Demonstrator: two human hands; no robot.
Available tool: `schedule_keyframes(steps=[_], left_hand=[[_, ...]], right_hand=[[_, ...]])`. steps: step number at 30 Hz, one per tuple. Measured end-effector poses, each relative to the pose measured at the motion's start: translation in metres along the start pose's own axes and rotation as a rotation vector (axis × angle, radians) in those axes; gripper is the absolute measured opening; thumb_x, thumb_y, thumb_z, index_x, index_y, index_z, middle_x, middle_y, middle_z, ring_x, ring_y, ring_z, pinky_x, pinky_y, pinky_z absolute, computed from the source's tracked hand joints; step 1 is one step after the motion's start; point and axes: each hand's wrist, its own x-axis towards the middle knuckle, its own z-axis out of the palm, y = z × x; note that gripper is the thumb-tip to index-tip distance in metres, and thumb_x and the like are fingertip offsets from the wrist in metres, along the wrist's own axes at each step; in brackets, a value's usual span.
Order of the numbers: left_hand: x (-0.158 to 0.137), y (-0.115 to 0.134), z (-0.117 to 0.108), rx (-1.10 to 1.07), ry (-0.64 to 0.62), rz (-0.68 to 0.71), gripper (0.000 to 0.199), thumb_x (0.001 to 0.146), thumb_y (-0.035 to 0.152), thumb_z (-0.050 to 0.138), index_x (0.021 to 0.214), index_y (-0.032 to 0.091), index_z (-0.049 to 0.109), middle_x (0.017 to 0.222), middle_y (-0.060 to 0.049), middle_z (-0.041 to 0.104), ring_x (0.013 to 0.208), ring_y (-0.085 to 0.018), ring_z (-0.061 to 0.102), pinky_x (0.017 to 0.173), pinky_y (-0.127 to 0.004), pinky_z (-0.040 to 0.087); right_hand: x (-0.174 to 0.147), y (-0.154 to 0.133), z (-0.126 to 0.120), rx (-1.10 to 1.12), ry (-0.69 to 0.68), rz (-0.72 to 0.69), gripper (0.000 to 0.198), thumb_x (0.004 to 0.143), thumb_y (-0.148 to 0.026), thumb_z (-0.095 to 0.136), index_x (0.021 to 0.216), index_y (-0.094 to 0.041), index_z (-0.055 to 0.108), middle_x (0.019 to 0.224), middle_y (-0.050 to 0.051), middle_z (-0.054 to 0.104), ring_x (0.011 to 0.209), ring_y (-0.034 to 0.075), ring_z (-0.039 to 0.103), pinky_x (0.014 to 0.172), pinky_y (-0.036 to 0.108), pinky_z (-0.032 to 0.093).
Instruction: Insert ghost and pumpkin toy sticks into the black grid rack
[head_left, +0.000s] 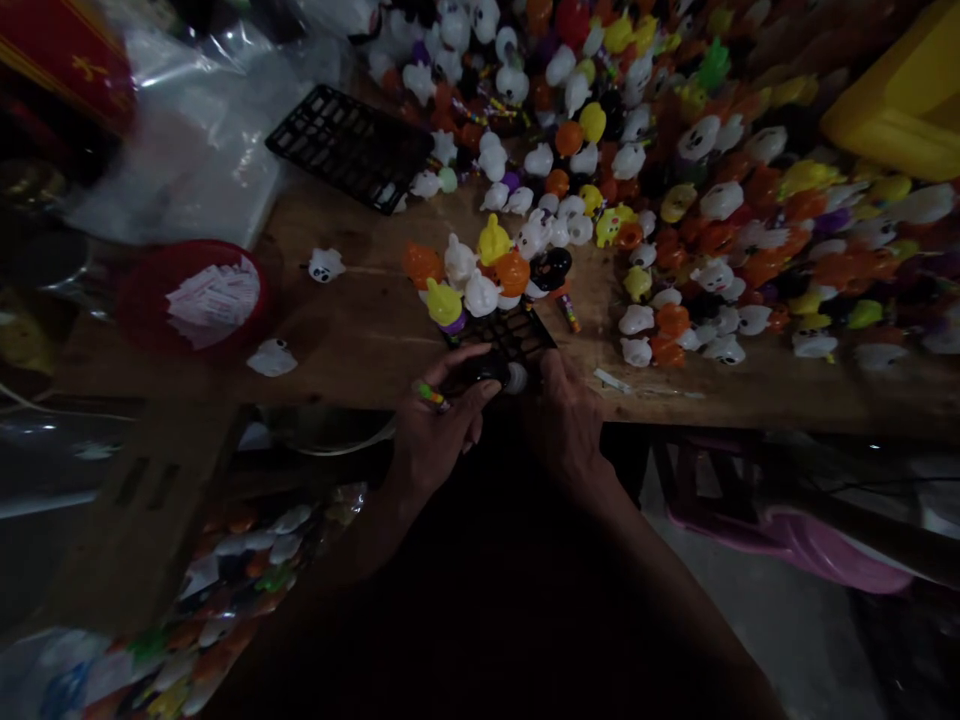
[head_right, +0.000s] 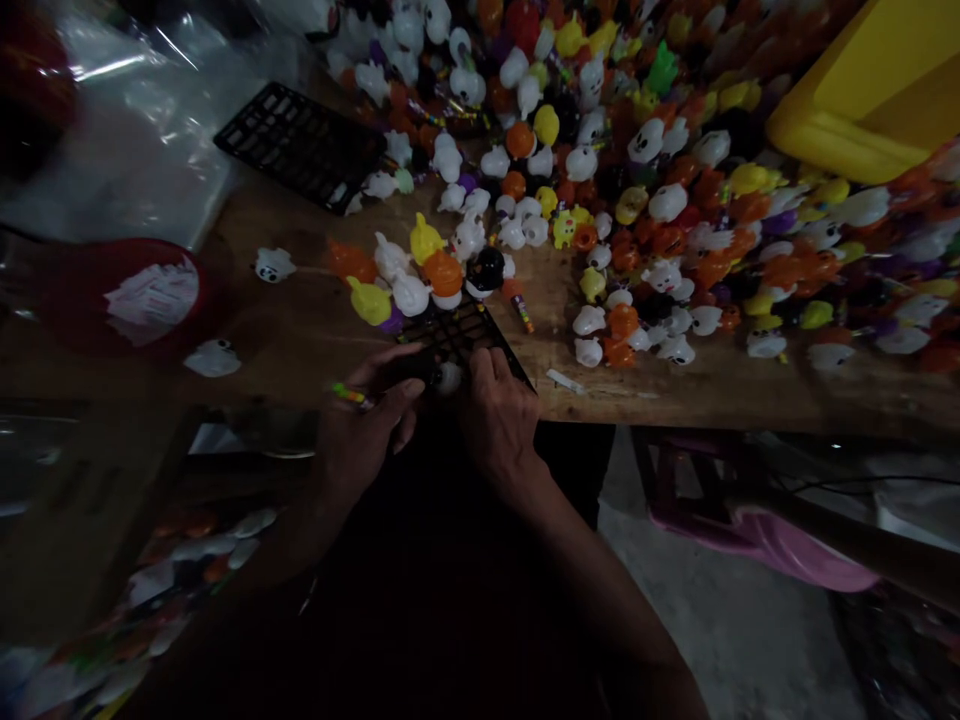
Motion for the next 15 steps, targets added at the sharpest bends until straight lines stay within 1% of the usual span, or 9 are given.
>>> schedule_keyframes(steps=[2, 4, 6, 7, 9, 10, 11, 13, 15], left_hand=[[0.004, 0.001, -0.004, 0.018, -0.038, -0.007, 0.048, 0.083, 0.051, 0.074, 0.122, 0.023, 0.069, 0.047, 0.008, 0.045, 0.039, -0.007, 0.037, 0.037, -0.018, 0.027], [0.008, 0.007, -0.01, 0.036, -0.082, 0.006, 0.045, 0.081, 0.049, 0.077, 0.118, 0.023, 0.072, 0.053, 0.006, 0.052, 0.041, -0.005, 0.037, 0.039, -0.018, 0.027], [0.01, 0.014, -0.016, 0.05, -0.117, 0.031, 0.045, 0.078, 0.045, 0.081, 0.116, 0.024, 0.073, 0.069, 0.002, 0.065, 0.043, -0.004, 0.039, 0.039, -0.018, 0.029], [0.011, 0.017, -0.018, 0.047, -0.115, 0.048, 0.046, 0.076, 0.044, 0.082, 0.118, 0.025, 0.073, 0.081, -0.001, 0.071, 0.042, -0.003, 0.04, 0.039, -0.019, 0.029], [0.009, 0.018, -0.025, 0.028, -0.042, 0.097, 0.047, 0.08, 0.044, 0.079, 0.122, 0.027, 0.071, 0.107, -0.006, 0.075, 0.041, -0.002, 0.042, 0.036, -0.02, 0.028], [0.008, 0.016, -0.028, 0.016, 0.022, 0.115, 0.044, 0.083, 0.045, 0.075, 0.123, 0.027, 0.071, 0.116, -0.008, 0.074, 0.041, -0.002, 0.043, 0.036, -0.02, 0.029], [0.005, 0.012, -0.031, 0.002, 0.088, 0.121, 0.04, 0.086, 0.046, 0.072, 0.121, 0.026, 0.071, 0.12, -0.008, 0.073, 0.041, -0.002, 0.044, 0.036, -0.02, 0.029], [-0.002, -0.001, -0.036, -0.043, 0.184, 0.059, 0.034, 0.088, 0.045, 0.069, 0.112, 0.023, 0.072, 0.113, -0.008, 0.075, 0.041, -0.003, 0.044, 0.035, -0.02, 0.029], [-0.008, -0.015, -0.037, -0.113, 0.197, -0.082, 0.035, 0.081, 0.044, 0.073, 0.106, 0.019, 0.073, 0.098, -0.007, 0.077, 0.039, -0.004, 0.044, 0.034, -0.019, 0.027]], right_hand=[[-0.001, -0.001, -0.011, 0.111, -0.125, -0.038, 0.005, 0.09, -0.018, 0.057, 0.094, -0.021, 0.059, 0.093, 0.006, 0.065, 0.073, 0.018, 0.057, 0.058, 0.028, 0.037], [-0.002, -0.001, -0.023, 0.262, -0.271, -0.13, 0.008, 0.094, -0.018, 0.055, 0.097, -0.02, 0.062, 0.096, 0.007, 0.065, 0.08, 0.019, 0.06, 0.065, 0.028, 0.043], [-0.002, 0.001, -0.032, 0.389, -0.379, -0.202, 0.012, 0.097, -0.019, 0.053, 0.097, -0.019, 0.065, 0.093, 0.006, 0.065, 0.081, 0.018, 0.061, 0.069, 0.029, 0.047], [-0.002, 0.003, -0.034, 0.432, -0.4, -0.213, 0.013, 0.098, -0.021, 0.054, 0.096, -0.019, 0.067, 0.092, 0.006, 0.066, 0.081, 0.018, 0.062, 0.071, 0.029, 0.048], [-0.001, 0.007, -0.031, 0.488, -0.354, -0.189, 0.013, 0.097, -0.025, 0.058, 0.097, -0.02, 0.069, 0.092, 0.006, 0.068, 0.081, 0.018, 0.063, 0.073, 0.031, 0.051], [0.001, 0.009, -0.027, 0.505, -0.295, -0.16, 0.013, 0.097, -0.026, 0.06, 0.098, -0.02, 0.07, 0.093, 0.006, 0.07, 0.083, 0.019, 0.064, 0.075, 0.031, 0.052], [0.003, 0.01, -0.021, 0.515, -0.219, -0.125, 0.013, 0.096, -0.028, 0.061, 0.099, -0.021, 0.071, 0.094, 0.005, 0.071, 0.084, 0.019, 0.066, 0.077, 0.032, 0.053], [0.008, 0.01, -0.005, 0.533, -0.08, -0.068, 0.015, 0.094, -0.031, 0.063, 0.098, -0.022, 0.073, 0.095, 0.004, 0.074, 0.085, 0.021, 0.068, 0.078, 0.034, 0.055], [0.013, 0.006, 0.012, 0.562, -0.021, -0.04, 0.016, 0.092, -0.034, 0.064, 0.094, -0.022, 0.076, 0.092, 0.004, 0.075, 0.083, 0.021, 0.069, 0.077, 0.034, 0.056]])
